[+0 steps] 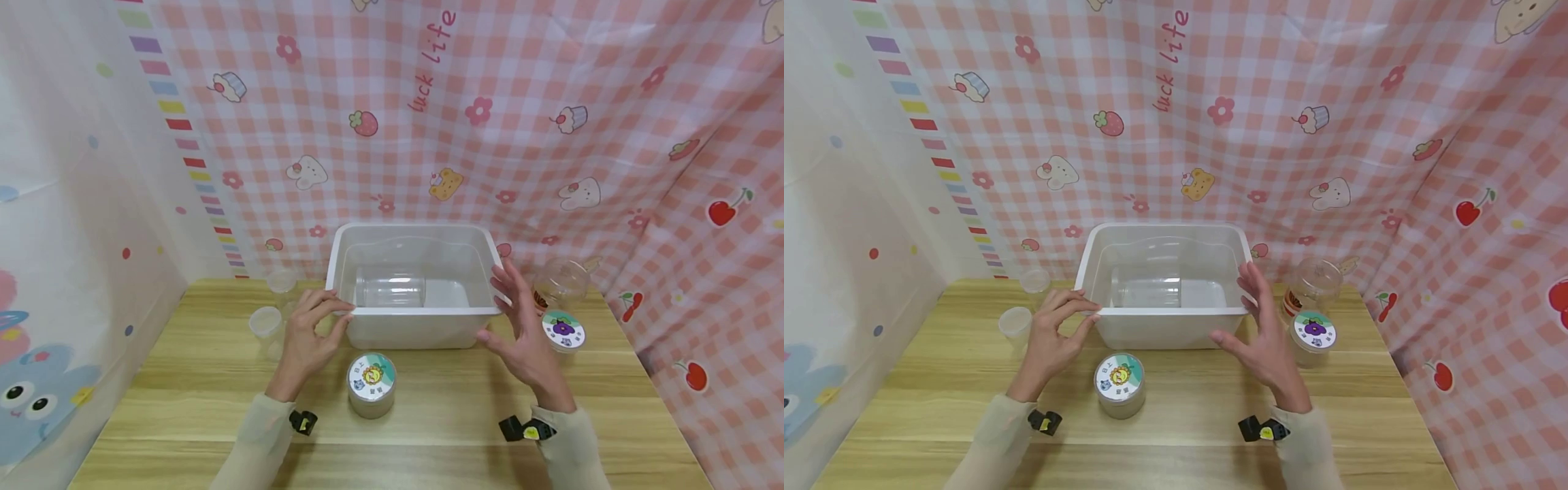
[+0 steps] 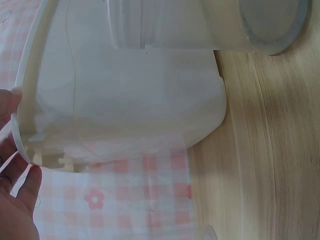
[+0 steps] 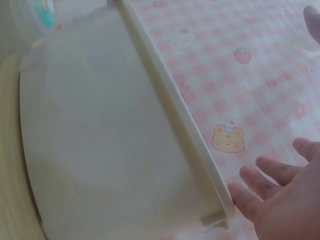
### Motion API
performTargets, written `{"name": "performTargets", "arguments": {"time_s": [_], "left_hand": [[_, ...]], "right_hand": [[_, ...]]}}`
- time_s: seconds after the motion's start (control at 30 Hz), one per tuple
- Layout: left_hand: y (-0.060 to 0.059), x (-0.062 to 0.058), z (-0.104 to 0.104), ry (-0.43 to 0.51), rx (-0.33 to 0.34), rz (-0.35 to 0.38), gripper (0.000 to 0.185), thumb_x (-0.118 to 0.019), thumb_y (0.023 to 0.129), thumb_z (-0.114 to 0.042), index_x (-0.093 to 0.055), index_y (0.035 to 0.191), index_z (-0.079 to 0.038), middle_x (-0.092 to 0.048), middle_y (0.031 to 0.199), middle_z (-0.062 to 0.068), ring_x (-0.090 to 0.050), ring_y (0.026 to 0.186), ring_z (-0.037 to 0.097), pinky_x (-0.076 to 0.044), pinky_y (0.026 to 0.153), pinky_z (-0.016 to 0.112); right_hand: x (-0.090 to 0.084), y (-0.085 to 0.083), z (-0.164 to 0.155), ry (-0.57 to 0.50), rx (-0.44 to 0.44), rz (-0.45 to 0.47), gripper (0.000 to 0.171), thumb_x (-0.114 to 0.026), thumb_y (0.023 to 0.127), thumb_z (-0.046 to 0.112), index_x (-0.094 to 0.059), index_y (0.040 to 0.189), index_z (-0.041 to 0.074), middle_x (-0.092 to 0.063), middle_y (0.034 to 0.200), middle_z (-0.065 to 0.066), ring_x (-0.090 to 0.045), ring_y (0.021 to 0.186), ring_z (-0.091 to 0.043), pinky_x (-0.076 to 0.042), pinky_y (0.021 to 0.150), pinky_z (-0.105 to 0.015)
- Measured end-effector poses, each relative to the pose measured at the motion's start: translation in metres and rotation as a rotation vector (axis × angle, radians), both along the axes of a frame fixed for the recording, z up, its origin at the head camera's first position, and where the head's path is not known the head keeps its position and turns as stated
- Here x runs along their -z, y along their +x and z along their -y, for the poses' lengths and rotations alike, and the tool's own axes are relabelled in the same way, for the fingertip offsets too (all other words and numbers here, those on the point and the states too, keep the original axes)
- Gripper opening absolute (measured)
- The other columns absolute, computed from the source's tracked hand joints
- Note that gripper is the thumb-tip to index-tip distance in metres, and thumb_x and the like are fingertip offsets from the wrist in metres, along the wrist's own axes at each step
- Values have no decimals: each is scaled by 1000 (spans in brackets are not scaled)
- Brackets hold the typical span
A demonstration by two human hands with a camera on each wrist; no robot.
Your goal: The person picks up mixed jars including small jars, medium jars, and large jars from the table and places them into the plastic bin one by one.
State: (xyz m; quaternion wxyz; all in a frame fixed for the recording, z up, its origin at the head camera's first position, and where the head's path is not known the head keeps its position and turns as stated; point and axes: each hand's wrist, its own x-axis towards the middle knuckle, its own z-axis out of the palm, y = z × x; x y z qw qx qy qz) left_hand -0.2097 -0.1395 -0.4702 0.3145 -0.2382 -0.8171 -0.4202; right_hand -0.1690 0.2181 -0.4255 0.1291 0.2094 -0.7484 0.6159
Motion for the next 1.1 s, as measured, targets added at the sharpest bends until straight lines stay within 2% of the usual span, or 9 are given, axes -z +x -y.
{"name": "performTargets", "arguments": {"time_s": [0.07, 0.27, 0.43, 0.67, 0.9, 1.0, 1.1], "left_hand": [[0, 0, 0, 1, -1, -9, 11, -81, 84, -9, -80, 94, -14, -73, 102, 4, -62, 112, 27, -50, 101, 37], [1, -1, -1, 14, 2, 1, 12, -81, 84, -7, -80, 94, -14, -73, 102, 4, -62, 112, 27, -50, 101, 36], [1, 0, -1, 13, 1, -2, 13, -82, 84, -7, -80, 94, -14, -73, 102, 4, -62, 112, 27, -50, 101, 37], [0, 2, -1, 15, -2, -13, 13, -82, 83, -6, -80, 93, -14, -73, 101, 4, -62, 111, 27, -50, 101, 35], [0, 1, -1, 15, -1, -8, 12, -82, 84, -7, -80, 94, -14, -73, 102, 4, -62, 112, 28, -50, 102, 35], [0, 0, -1, 15, -2, -8, 12, -81, 84, -7, -80, 94, -14, -73, 102, 4, -62, 112, 28, -50, 102, 36], [0, 1, -2, 13, -4, -15, 12, -82, 84, -7, -80, 93, -14, -73, 101, 4, -62, 112, 28, -50, 101, 36]], "right_hand": [[4, 2, 1, -48, -42, -13, 100, -81, 87, 19, -17, 164, 22, -28, 168, -10, -30, 153, -32, -33, 123, -23], [11, 8, 6, -181, -170, -85, 100, -77, 92, 35, -14, 164, 8, -27, 166, -24, -32, 152, -33, -35, 123, -27], [13, 14, 13, -261, -270, -101, 102, -73, 94, 43, -10, 163, 3, -23, 165, -30, -33, 153, -34, -37, 122, -29], [19, 19, 19, -376, -440, -73, 105, -67, 96, 49, -1, 163, 2, -19, 168, -27, -32, 154, -33, -36, 123, -33], [39, 17, 21, -463, -642, -99, 106, -61, 100, 48, 11, 161, -1, -9, 170, -26, -26, 156, -35, -32, 126, -38], [49, 18, 24, -472, -681, -103, 106, -60, 100, 48, 12, 161, -1, -6, 170, -26, -23, 157, -35, -32, 126, -39], [56, 22, 27, -460, -683, -90, 108, -61, 99, 50, 10, 161, -3, -6, 170, -27, -23, 157, -36, -33, 126, -40]]}}
